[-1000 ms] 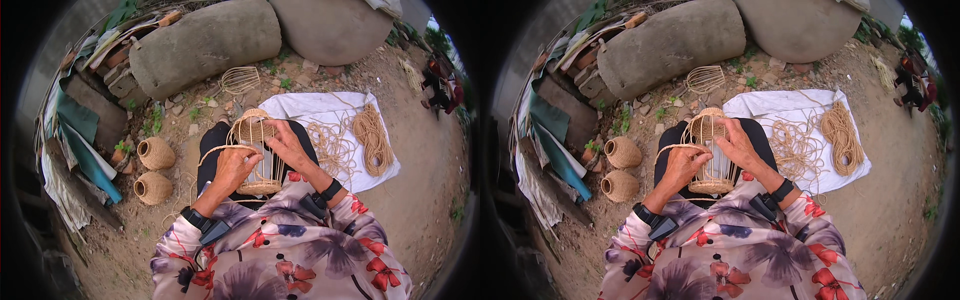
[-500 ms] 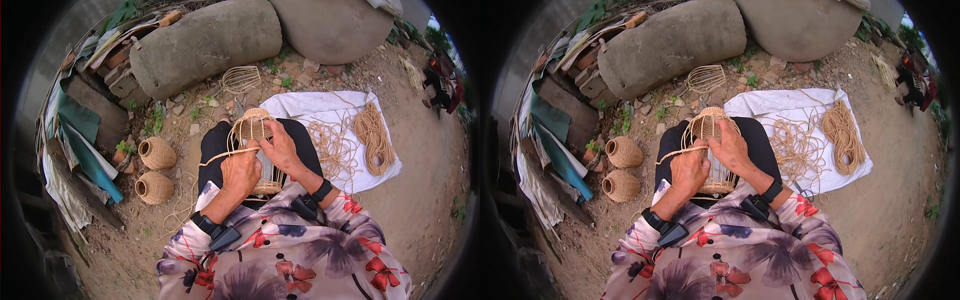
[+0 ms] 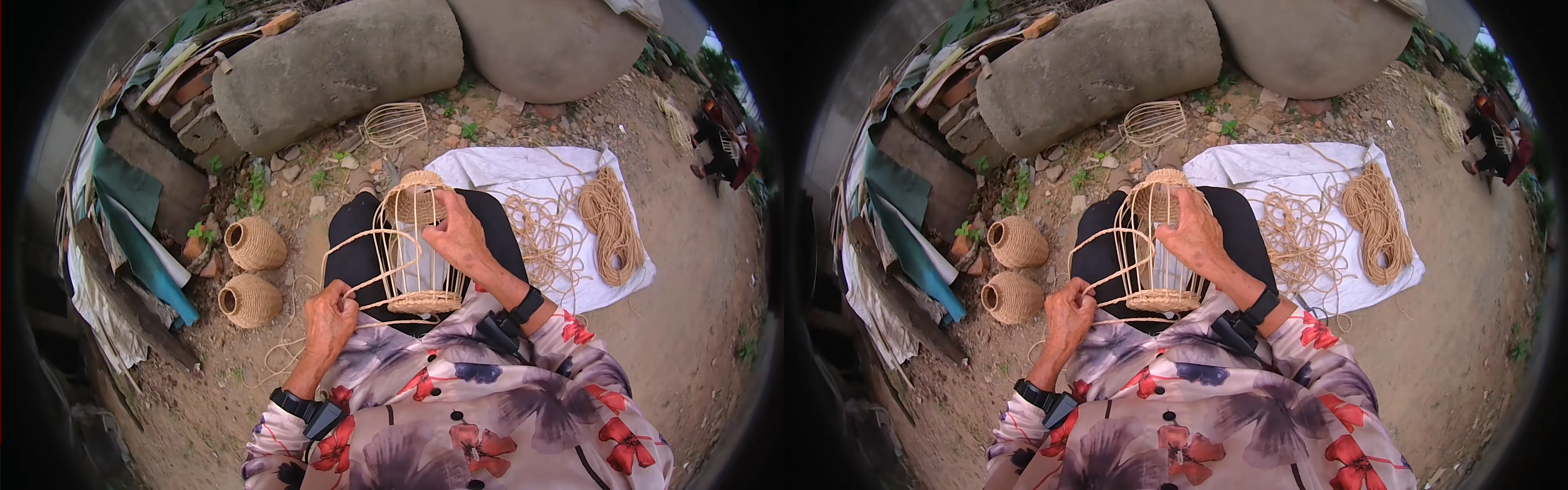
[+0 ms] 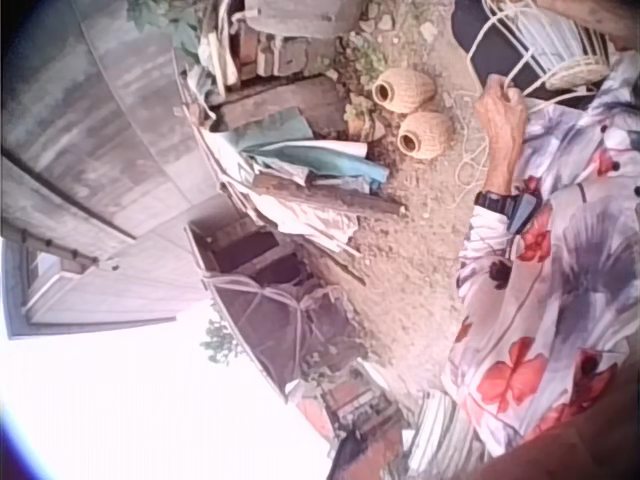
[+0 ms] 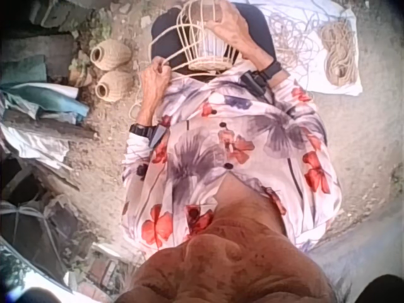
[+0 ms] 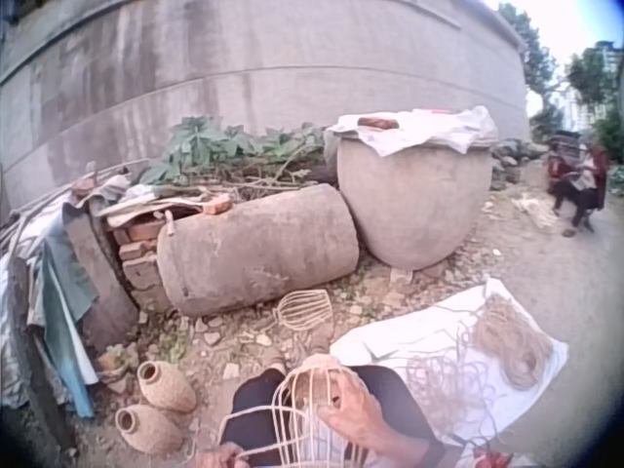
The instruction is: Weaving a small basket structure using thin bamboo or wooden strips.
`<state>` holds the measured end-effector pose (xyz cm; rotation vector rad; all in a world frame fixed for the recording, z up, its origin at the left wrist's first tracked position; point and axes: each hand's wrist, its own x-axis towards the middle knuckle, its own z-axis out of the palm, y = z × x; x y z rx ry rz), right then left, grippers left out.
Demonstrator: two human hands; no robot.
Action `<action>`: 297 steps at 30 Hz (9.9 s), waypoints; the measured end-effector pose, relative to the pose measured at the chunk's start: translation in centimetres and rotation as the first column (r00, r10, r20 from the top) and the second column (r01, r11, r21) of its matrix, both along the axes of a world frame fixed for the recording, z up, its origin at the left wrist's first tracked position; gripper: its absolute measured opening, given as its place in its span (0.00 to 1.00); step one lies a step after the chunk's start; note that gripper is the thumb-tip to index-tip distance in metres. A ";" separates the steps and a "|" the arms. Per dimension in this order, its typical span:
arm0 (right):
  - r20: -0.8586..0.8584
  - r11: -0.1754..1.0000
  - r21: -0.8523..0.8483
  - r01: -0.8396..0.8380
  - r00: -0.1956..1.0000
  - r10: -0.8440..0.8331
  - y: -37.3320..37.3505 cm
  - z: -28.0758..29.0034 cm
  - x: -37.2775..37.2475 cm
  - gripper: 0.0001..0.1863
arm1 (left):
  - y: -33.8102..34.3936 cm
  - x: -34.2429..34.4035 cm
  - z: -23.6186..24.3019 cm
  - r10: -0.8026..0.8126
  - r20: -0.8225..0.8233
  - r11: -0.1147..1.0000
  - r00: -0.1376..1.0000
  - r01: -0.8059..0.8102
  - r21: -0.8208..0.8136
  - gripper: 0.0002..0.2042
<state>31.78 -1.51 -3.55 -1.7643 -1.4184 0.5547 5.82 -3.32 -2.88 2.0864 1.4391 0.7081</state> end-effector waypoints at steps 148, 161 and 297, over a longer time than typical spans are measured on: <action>-0.052 0.981 -0.034 -0.191 0.981 0.189 -1.0 1.2 4.0 0.20 | -3.6 -43.2 -7.3 0.757 -0.521 0.545 0.395 -0.821 0.169 0.07; -0.083 0.982 -0.047 -0.183 0.980 0.179 -1.3 1.2 4.1 0.19 | 3.9 -8.7 0.1 0.329 0.617 0.699 0.715 0.256 -0.668 0.05; -0.740 0.990 0.056 0.132 0.671 -0.047 -1.7 -3.3 6.7 0.23 | 0.1 4.4 6.4 -0.520 0.046 0.849 0.853 0.511 0.134 0.13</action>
